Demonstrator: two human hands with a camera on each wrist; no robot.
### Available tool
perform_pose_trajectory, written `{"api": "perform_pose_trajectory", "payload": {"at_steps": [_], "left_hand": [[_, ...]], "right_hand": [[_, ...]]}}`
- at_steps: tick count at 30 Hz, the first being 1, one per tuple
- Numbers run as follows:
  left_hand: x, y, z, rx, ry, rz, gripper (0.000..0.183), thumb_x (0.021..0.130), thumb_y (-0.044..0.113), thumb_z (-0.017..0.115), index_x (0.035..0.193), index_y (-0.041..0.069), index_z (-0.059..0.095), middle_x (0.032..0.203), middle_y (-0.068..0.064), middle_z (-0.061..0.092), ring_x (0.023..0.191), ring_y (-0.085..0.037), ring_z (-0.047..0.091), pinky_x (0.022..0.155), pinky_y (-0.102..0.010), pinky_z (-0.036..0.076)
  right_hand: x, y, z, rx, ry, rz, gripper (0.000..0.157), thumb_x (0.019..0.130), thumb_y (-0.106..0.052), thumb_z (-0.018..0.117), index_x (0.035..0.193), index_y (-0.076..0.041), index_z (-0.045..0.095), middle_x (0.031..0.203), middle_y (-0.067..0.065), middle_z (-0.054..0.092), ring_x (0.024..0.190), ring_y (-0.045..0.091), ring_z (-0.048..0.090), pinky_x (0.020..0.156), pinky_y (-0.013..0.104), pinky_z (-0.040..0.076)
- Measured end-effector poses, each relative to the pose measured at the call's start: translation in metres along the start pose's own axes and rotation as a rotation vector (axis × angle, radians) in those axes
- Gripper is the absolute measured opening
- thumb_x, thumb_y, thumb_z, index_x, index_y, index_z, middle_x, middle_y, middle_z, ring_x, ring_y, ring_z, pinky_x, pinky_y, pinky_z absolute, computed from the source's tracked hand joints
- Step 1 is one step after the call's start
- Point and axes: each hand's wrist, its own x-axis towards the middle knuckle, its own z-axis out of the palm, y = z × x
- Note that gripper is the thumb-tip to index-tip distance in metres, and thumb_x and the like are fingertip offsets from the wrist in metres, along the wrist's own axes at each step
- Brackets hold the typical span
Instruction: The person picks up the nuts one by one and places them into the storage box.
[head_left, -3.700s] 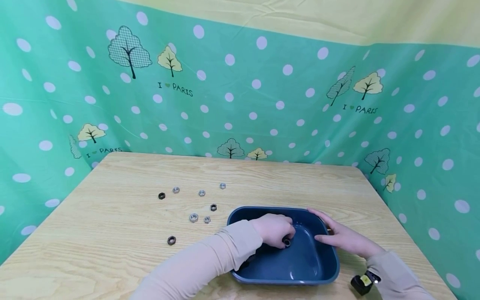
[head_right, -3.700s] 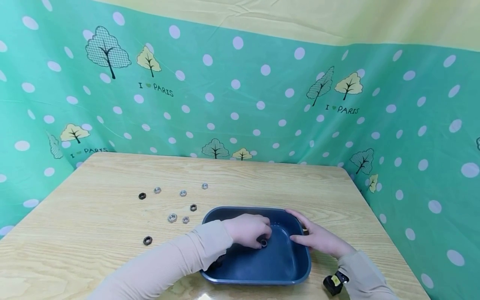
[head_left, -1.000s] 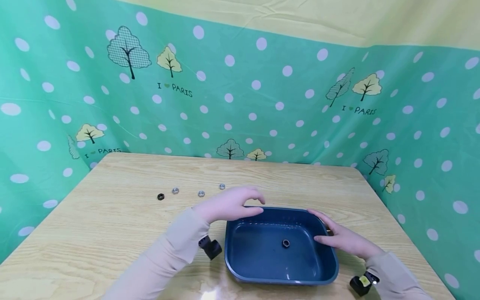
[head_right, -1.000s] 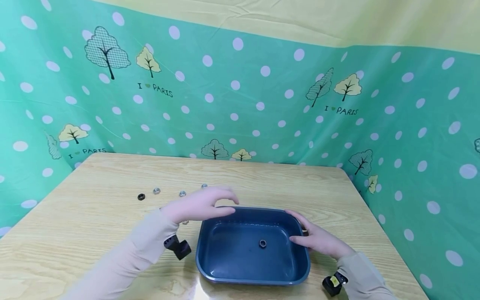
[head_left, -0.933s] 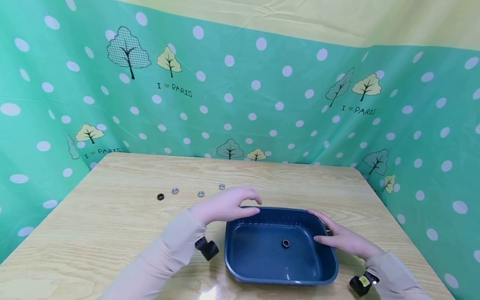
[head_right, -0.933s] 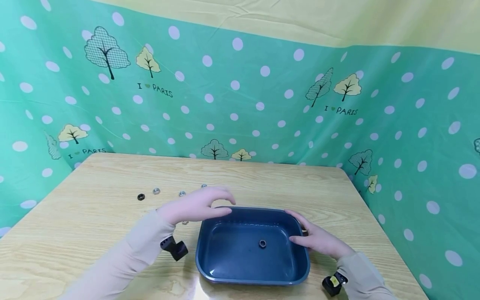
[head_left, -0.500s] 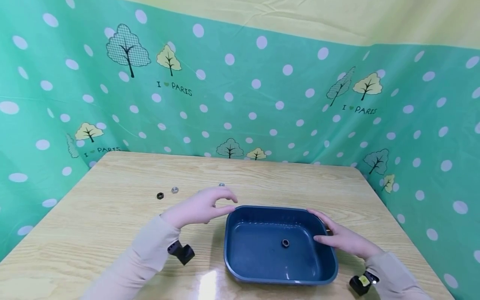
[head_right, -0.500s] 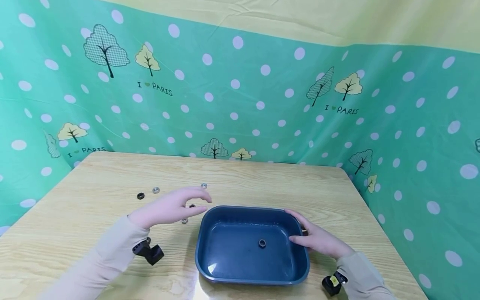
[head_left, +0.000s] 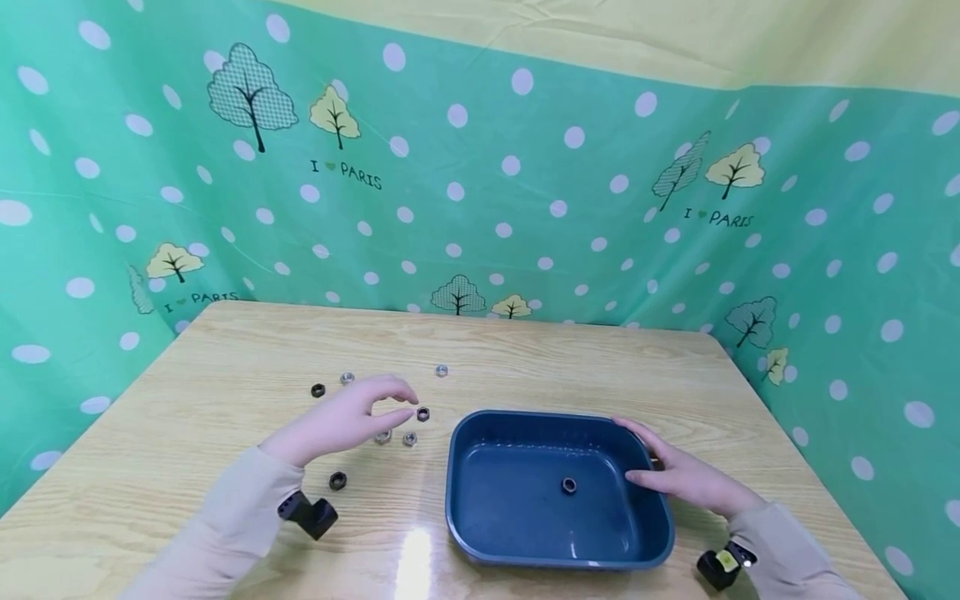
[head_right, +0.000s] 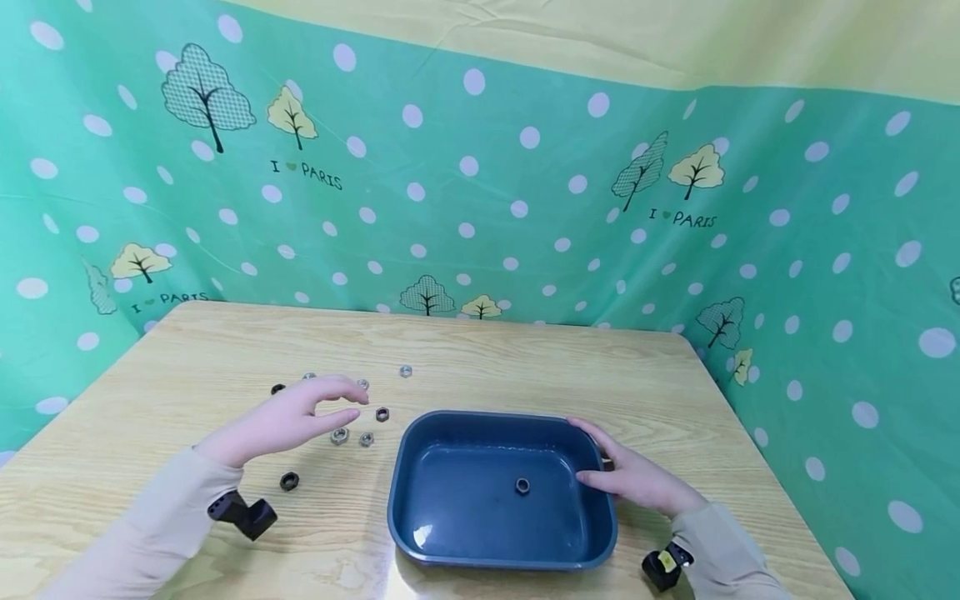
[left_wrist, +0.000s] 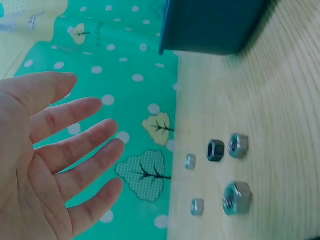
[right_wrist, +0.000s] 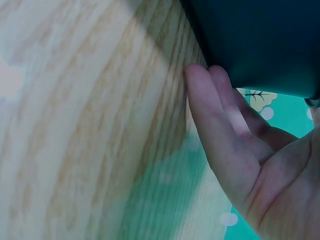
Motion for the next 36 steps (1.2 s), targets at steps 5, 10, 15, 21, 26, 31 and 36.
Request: {"api": "perform_pose_trajectory", "payload": {"at_steps": [5,10,15,21,26,31,36], "left_hand": [[-0.009,-0.008,-0.001,0.015,0.005,-0.026,0.025,0.095,0.028,0.056,0.111,0.011,0.065,0.111,-0.002,0.065,0.109,-0.025,0.059,0.094,-0.047,0.046],[-0.018,-0.017,0.0,0.013,0.007,-0.039,0.026,0.095,0.03,0.056,0.11,0.01,0.065,0.11,0.0,0.065,0.105,-0.022,0.059,0.091,-0.046,0.047],[-0.028,-0.025,0.0,0.007,0.007,-0.062,0.025,0.094,0.028,0.058,0.11,0.01,0.065,0.109,0.001,0.065,0.103,-0.022,0.059,0.09,-0.047,0.047],[-0.041,-0.036,0.002,0.021,-0.006,-0.097,0.029,0.091,0.031,0.061,0.111,0.01,0.064,0.111,-0.003,0.065,0.103,-0.025,0.06,0.088,-0.048,0.048],[-0.047,-0.043,0.003,0.013,-0.011,-0.102,0.033,0.088,0.032,0.065,0.111,0.009,0.063,0.111,-0.004,0.065,0.102,-0.026,0.061,0.091,-0.052,0.046],[-0.052,-0.048,0.003,0.03,-0.022,-0.089,0.033,0.086,0.032,0.068,0.109,0.009,0.064,0.109,-0.002,0.065,0.101,-0.026,0.061,0.09,-0.05,0.047],[-0.058,-0.053,0.005,0.04,-0.063,-0.11,0.035,0.082,0.033,0.071,0.109,0.011,0.064,0.11,-0.002,0.064,0.104,-0.027,0.06,0.091,-0.048,0.047]], "right_hand": [[0.0,0.0,0.0,0.002,0.001,-0.007,0.075,0.094,-0.025,0.057,0.152,-0.017,0.01,0.155,0.026,0.0,0.136,0.058,0.004,0.098,0.072,0.027],[-0.001,0.001,0.0,-0.001,0.0,-0.016,0.074,0.095,-0.025,0.056,0.152,-0.017,0.01,0.155,0.026,0.001,0.136,0.058,0.004,0.098,0.071,0.028],[0.0,0.001,0.001,-0.002,0.008,-0.001,0.075,0.094,-0.025,0.057,0.152,-0.018,0.01,0.155,0.026,0.001,0.136,0.058,0.005,0.097,0.072,0.028],[0.0,0.002,0.001,-0.013,0.013,0.005,0.075,0.094,-0.026,0.057,0.152,-0.018,0.011,0.155,0.025,0.0,0.136,0.058,0.002,0.097,0.075,0.023],[0.0,0.001,0.0,-0.012,0.016,0.008,0.076,0.093,-0.026,0.058,0.152,-0.019,0.011,0.155,0.025,0.001,0.136,0.058,0.004,0.097,0.074,0.023],[-0.001,0.0,0.0,-0.002,0.012,-0.001,0.075,0.094,-0.026,0.057,0.152,-0.018,0.01,0.155,0.025,0.001,0.136,0.058,0.004,0.098,0.074,0.023],[0.0,-0.001,0.001,-0.001,0.012,-0.002,0.075,0.094,-0.026,0.056,0.152,-0.017,0.01,0.155,0.026,0.001,0.136,0.058,0.004,0.098,0.074,0.023]]}}
